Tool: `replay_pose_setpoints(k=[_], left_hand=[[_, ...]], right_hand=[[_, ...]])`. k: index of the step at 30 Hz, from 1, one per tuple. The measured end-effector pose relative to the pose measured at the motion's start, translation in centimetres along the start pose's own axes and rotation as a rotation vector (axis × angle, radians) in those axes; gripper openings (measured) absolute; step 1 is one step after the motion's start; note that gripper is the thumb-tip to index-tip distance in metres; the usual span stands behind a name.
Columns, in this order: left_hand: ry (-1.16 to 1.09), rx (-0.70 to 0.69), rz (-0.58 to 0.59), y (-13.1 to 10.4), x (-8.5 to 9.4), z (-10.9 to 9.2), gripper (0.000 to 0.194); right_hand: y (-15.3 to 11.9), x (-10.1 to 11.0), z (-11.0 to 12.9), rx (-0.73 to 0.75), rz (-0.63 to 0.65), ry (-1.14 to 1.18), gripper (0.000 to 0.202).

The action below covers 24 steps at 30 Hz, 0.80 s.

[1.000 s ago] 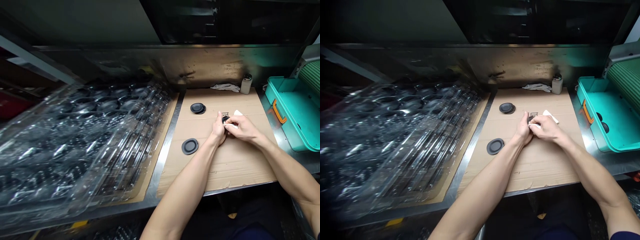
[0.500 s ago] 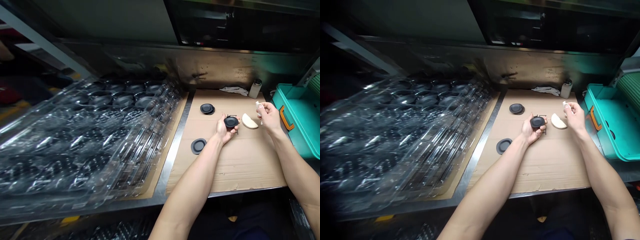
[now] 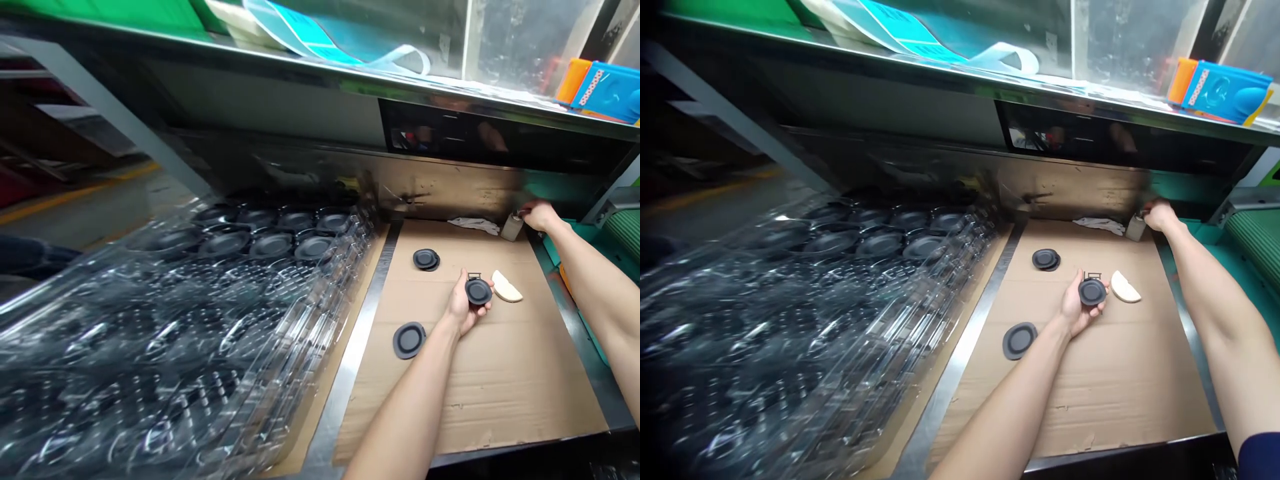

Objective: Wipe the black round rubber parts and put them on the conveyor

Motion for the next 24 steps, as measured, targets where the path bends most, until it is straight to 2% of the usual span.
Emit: replay_pose_setpoints(k=[2, 8, 14, 24], left_hand=[[-0.001, 0.003, 0.014, 0.2, 0.1, 0.1, 0.074], [0.002, 0.01, 0.031, 0.7, 0.4, 0.4, 0.075], [0.006, 0.008, 0.024, 0.2, 0.0, 0.1, 0.076], [0.006, -0.001, 0.031, 0.3, 0.0, 0.2, 0.073]], right_hand=[[0.8, -0.4, 0.0, 0.023, 0.049, -0.065, 0.024], [1.6, 0.1, -0.2, 0.034, 0.084, -0.113, 0.024], [1.4, 0.2, 0.3, 0.047, 0.086, -0.121, 0.025], [1.7, -0.4, -1.0, 0.008, 0.088, -0.099, 0.028]])
Point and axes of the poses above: each hand's wrist, its own y-axis towards the middle knuckle, its own x-axis out of the back of the hand, z = x × y, the point moved 6 cm from there along y, towards the middle knuckle, and after that the axes turned 2 degrees about z, right-handed, at the moved point
